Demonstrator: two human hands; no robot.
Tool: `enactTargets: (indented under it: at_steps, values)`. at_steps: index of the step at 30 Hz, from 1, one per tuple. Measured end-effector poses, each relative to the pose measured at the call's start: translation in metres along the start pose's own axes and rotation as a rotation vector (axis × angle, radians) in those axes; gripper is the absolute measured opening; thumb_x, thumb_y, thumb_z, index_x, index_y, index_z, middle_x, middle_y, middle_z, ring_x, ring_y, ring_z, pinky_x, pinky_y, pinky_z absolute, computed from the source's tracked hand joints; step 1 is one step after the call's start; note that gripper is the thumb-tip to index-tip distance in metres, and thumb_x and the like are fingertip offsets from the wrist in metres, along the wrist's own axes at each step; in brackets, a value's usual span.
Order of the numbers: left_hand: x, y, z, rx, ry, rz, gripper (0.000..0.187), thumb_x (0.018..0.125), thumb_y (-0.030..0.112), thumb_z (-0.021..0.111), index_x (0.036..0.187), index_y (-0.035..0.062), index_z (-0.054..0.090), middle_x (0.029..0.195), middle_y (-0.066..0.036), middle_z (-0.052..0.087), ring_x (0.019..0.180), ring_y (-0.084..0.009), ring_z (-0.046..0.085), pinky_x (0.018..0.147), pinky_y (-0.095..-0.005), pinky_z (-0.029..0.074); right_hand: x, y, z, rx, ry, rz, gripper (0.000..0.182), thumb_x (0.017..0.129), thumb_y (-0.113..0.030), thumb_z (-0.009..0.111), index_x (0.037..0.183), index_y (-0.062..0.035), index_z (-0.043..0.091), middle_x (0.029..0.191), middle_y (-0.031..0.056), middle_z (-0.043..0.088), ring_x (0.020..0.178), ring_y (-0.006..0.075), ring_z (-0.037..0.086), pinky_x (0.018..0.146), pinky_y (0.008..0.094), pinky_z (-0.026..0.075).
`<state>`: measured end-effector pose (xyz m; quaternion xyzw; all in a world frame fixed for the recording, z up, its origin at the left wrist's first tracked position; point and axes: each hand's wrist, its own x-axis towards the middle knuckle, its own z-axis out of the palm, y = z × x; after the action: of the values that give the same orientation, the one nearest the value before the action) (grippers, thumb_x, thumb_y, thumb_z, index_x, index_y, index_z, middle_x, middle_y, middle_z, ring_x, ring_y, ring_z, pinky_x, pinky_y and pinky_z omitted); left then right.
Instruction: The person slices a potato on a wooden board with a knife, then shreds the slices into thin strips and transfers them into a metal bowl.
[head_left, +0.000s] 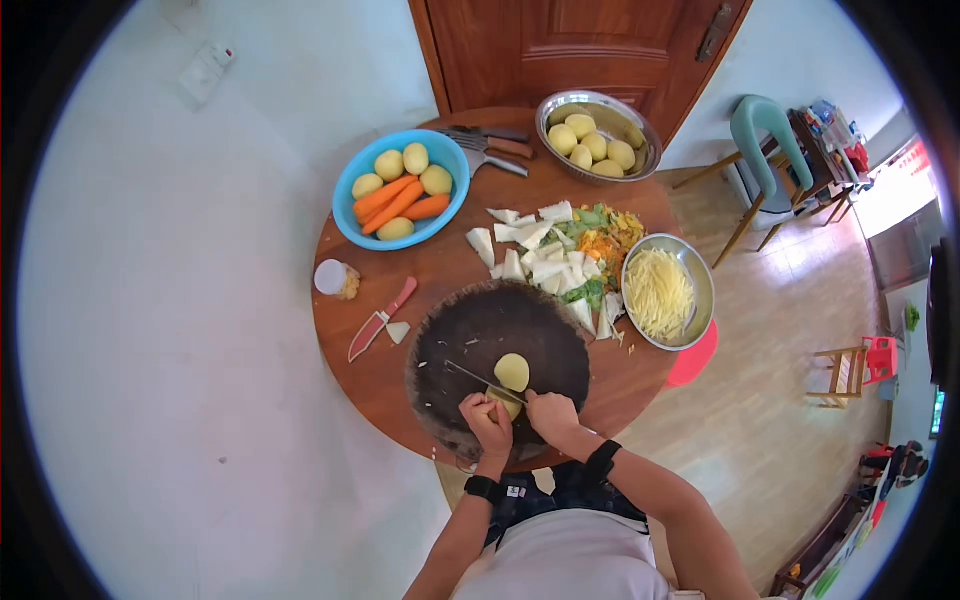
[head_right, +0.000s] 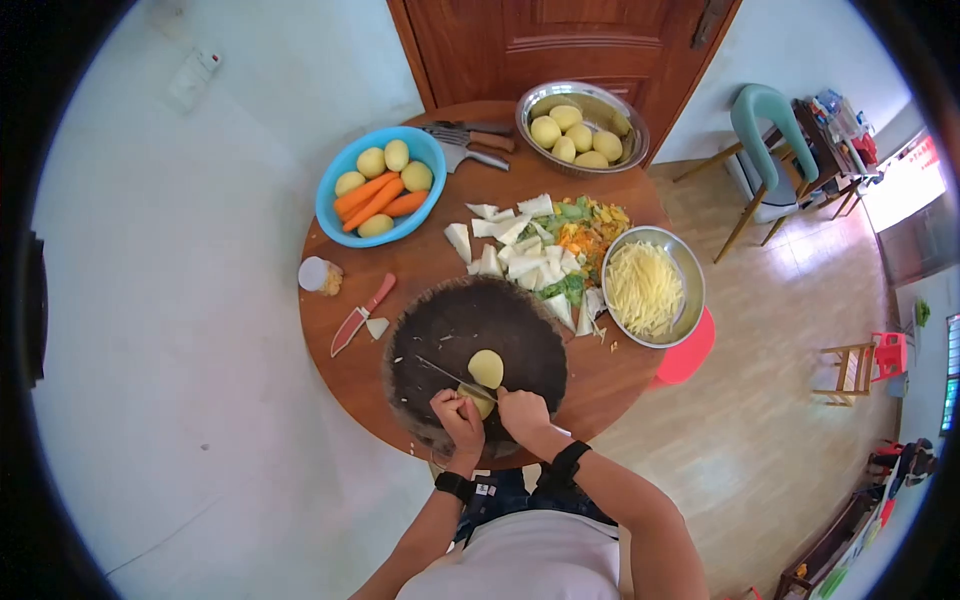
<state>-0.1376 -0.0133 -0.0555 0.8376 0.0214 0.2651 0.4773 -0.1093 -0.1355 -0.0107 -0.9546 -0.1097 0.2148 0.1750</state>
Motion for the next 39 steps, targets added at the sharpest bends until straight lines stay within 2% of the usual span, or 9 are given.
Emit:
enactTargets:
  at_steps: [4, 8, 17, 22, 29, 33, 35, 37, 39]
  values:
    - [0.007, 0.010, -0.012, -0.053, -0.059, -0.059, 0.027, 0.076, 0.010, 0.063, 0.091, 0.0017, 0.042, 0.100, -0.017, 0.042, 0.092, -0.0314, 0.045, 0.082, -0.0402, 0.037, 0.006, 0.007, -0.007, 0.030, 0.025, -0.004, 0.018, 0.083, -0.020, 0.048, 0.084, -0.0043, 0.056, 0.065, 0.0177, 0.061, 0.064, 0.0350, 0.062, 0.056, 0.0446, 0.050]
    - [-0.002, -0.002, -0.021, 0.076, -0.305, -0.048, 0.068, 0.059, 0.020, 0.079, 0.115, 0.0041, 0.044, 0.114, -0.020, 0.046, 0.106, -0.0366, 0.044, 0.088, -0.0432, 0.037, 0.004, 0.007, 0.001, 0.032, 0.079, -0.008, 0.026, 0.084, -0.025, 0.044, 0.079, -0.0050, 0.058, 0.069, 0.0197, 0.062, 0.064, 0.0363, 0.062, 0.058, 0.0459, 0.051]
    - [0.014, 0.008, -0.032, 0.208, -0.396, 0.031, 0.065, 0.059, 0.027, 0.077, 0.112, 0.0052, 0.047, 0.106, -0.016, 0.052, 0.100, -0.0331, 0.049, 0.084, -0.0417, 0.040, 0.007, 0.013, -0.019, 0.112, -0.080, 0.039, 0.030, 0.080, -0.033, 0.054, 0.096, -0.0096, 0.064, 0.085, 0.0165, 0.064, 0.082, 0.0337, 0.062, 0.072, 0.0434, 0.050]
    - [0.031, 0.009, -0.046, 0.235, -0.184, -0.078, 0.062, 0.054, 0.021, 0.077, 0.107, 0.0044, 0.049, 0.099, -0.016, 0.054, 0.095, -0.0347, 0.052, 0.083, -0.0409, 0.042, 0.001, 0.008, -0.017, 0.054, -0.079, 0.032, 0.030, 0.080, -0.033, 0.055, 0.095, -0.0082, 0.063, 0.082, 0.0172, 0.064, 0.079, 0.0340, 0.062, 0.071, 0.0437, 0.050]
    - [0.075, 0.024, -0.053, 0.541, -0.160, 0.023, 0.077, 0.056, 0.020, 0.076, 0.123, 0.0045, 0.041, 0.119, -0.018, 0.044, 0.116, -0.0354, 0.039, 0.096, -0.0456, 0.031, 0.008, 0.020, -0.012, 0.109, 0.011, -0.052, 0.031, 0.080, -0.034, 0.056, 0.097, -0.0091, 0.063, 0.082, 0.0173, 0.064, 0.080, 0.0357, 0.062, 0.072, 0.0443, 0.049]
    - [0.075, 0.033, -0.037, 0.362, -0.334, 0.186, 0.079, 0.059, 0.023, 0.073, 0.125, -0.0012, 0.038, 0.124, -0.020, 0.040, 0.121, -0.0367, 0.034, 0.103, -0.0473, 0.025, -0.003, 0.025, -0.027, 0.206, 0.078, -0.135, 0.029, 0.081, -0.033, 0.054, 0.092, -0.0064, 0.060, 0.080, 0.0230, 0.062, 0.082, 0.0397, 0.060, 0.072, 0.0456, 0.048]
    - [0.072, 0.034, -0.025, 0.362, -0.374, 0.107, 0.076, 0.061, 0.021, 0.073, 0.126, 0.0014, 0.039, 0.123, -0.020, 0.042, 0.119, -0.0358, 0.036, 0.100, -0.0451, 0.030, -0.011, 0.029, -0.041, 0.409, 0.139, -0.118, 0.035, 0.085, -0.030, 0.054, 0.110, -0.0047, 0.058, 0.095, 0.0228, 0.061, 0.088, 0.0351, 0.059, 0.077, 0.0425, 0.046]
    - [0.067, 0.029, -0.015, 0.368, -0.437, 0.070, 0.076, 0.061, 0.023, 0.073, 0.125, 0.0015, 0.039, 0.121, -0.019, 0.043, 0.118, -0.0348, 0.038, 0.100, -0.0436, 0.031, -0.011, 0.031, -0.054, 0.394, 0.167, -0.079, 0.035, 0.085, -0.030, 0.054, 0.108, -0.0037, 0.059, 0.092, 0.0212, 0.062, 0.086, 0.0349, 0.059, 0.075, 0.0429, 0.046]
    - [0.063, 0.018, -0.004, 0.365, -0.546, 0.261, 0.069, 0.064, 0.018, 0.071, 0.126, 0.0063, 0.042, 0.121, -0.017, 0.044, 0.115, -0.0339, 0.040, 0.097, -0.0421, 0.035, -0.014, 0.039, -0.059, 0.384, 0.182, -0.024, 0.035, 0.085, -0.030, 0.053, 0.106, -0.0027, 0.059, 0.089, 0.0195, 0.063, 0.085, 0.0347, 0.060, 0.073, 0.0434, 0.046]
